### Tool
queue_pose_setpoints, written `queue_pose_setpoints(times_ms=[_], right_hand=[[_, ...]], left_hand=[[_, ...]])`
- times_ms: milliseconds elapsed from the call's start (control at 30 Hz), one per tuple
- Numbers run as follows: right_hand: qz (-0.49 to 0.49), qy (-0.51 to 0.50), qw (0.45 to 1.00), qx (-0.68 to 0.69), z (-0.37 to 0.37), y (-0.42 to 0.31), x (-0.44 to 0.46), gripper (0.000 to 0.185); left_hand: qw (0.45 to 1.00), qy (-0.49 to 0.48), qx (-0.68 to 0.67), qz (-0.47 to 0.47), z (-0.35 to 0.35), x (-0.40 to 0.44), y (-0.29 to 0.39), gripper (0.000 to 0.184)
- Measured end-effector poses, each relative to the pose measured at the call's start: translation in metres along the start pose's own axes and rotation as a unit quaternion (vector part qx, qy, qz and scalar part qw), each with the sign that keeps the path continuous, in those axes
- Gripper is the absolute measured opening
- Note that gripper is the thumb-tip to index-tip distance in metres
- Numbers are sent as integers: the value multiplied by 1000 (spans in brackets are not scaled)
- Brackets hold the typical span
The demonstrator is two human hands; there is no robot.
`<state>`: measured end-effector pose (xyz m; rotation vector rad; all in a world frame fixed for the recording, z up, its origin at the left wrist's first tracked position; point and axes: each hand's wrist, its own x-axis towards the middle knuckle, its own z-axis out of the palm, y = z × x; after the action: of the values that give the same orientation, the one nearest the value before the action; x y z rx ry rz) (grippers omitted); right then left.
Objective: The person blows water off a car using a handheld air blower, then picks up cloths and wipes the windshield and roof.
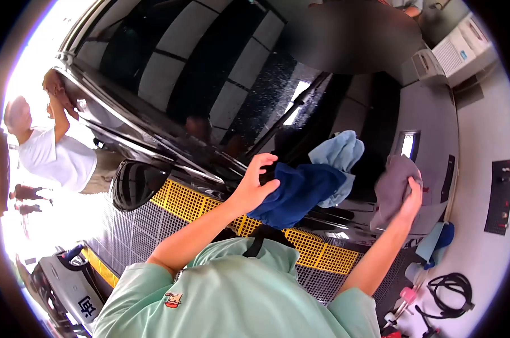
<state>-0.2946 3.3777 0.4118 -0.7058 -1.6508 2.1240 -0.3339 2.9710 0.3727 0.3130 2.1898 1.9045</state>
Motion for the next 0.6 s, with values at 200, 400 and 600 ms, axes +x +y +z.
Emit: queue_pose_setpoints(times_ms=[200, 400, 600], right_hand=[[33, -8, 999, 29, 137, -16, -152, 41], [-15, -117, 990, 79, 305, 94, -263, 40], [-315, -319, 850, -277, 422, 167, -236, 68]], left_hand=[[948, -175, -264, 28, -48, -35, 14, 41], [812, -227, -523, -130, -120, -78, -27, 71], [799, -37, -572, -179, -144, -86, -116, 61]])
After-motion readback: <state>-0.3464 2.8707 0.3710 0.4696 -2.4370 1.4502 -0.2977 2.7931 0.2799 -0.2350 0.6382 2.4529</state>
